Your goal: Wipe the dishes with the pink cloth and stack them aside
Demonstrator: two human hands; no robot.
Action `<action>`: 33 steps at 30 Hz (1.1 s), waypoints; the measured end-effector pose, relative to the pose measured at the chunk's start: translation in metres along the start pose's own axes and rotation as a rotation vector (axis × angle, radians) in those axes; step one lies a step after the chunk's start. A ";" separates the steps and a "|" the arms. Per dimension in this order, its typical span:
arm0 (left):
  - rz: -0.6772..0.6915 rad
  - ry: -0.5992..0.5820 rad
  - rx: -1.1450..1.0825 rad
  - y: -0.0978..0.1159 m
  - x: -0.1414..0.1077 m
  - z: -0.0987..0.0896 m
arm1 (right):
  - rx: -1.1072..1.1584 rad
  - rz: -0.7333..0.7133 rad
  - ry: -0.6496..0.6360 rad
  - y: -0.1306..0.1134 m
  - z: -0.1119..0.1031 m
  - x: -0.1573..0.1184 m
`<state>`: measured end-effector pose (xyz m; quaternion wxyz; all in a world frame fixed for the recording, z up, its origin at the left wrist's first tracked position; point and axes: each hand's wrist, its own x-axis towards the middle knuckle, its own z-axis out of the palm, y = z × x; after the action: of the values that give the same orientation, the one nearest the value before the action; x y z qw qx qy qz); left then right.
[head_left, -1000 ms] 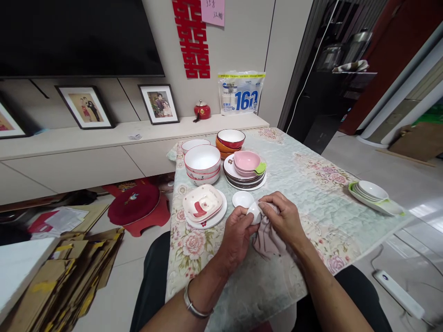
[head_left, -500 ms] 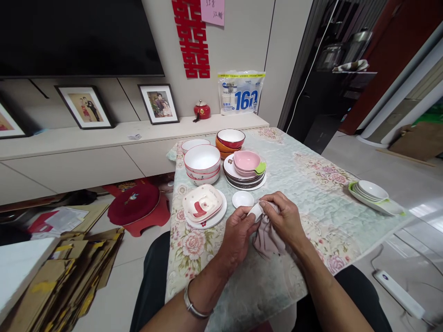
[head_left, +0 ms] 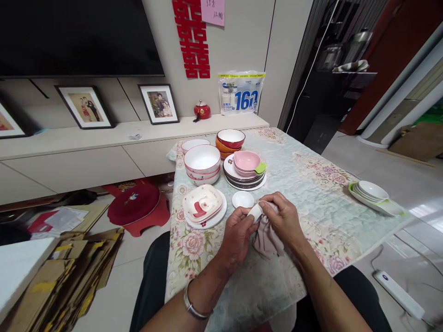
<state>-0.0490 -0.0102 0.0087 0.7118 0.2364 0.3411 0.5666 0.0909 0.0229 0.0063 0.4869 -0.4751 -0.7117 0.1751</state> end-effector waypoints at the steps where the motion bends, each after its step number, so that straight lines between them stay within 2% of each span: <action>1: -0.005 0.005 -0.003 0.000 0.000 0.000 | -0.005 -0.025 -0.027 -0.002 0.001 -0.001; 5: -0.006 0.013 -0.039 0.000 0.001 -0.002 | 0.000 -0.132 -0.184 -0.008 0.002 -0.003; 12: -0.016 -0.011 -0.078 0.001 0.003 -0.004 | -0.031 -0.025 -0.037 0.002 -0.002 0.002; 17: -0.008 0.017 -0.085 0.002 0.003 -0.002 | -0.011 -0.117 -0.142 -0.011 0.000 -0.002; 19: -0.007 0.008 -0.093 0.002 0.003 -0.002 | 0.000 -0.110 -0.153 -0.011 0.001 -0.001; 24: -0.006 -0.020 -0.114 -0.001 0.004 -0.005 | 0.011 0.044 -0.011 0.005 0.000 0.002; 27: -0.004 -0.016 -0.094 -0.002 0.004 -0.007 | -0.004 0.059 0.026 0.005 0.002 0.001; 33: -0.014 -0.014 -0.059 -0.001 0.002 -0.006 | -0.036 -0.102 -0.125 -0.011 0.003 -0.002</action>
<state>-0.0522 -0.0086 0.0036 0.7247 0.2168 0.3208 0.5699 0.0830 0.0163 0.0120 0.4411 -0.4350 -0.7671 0.1666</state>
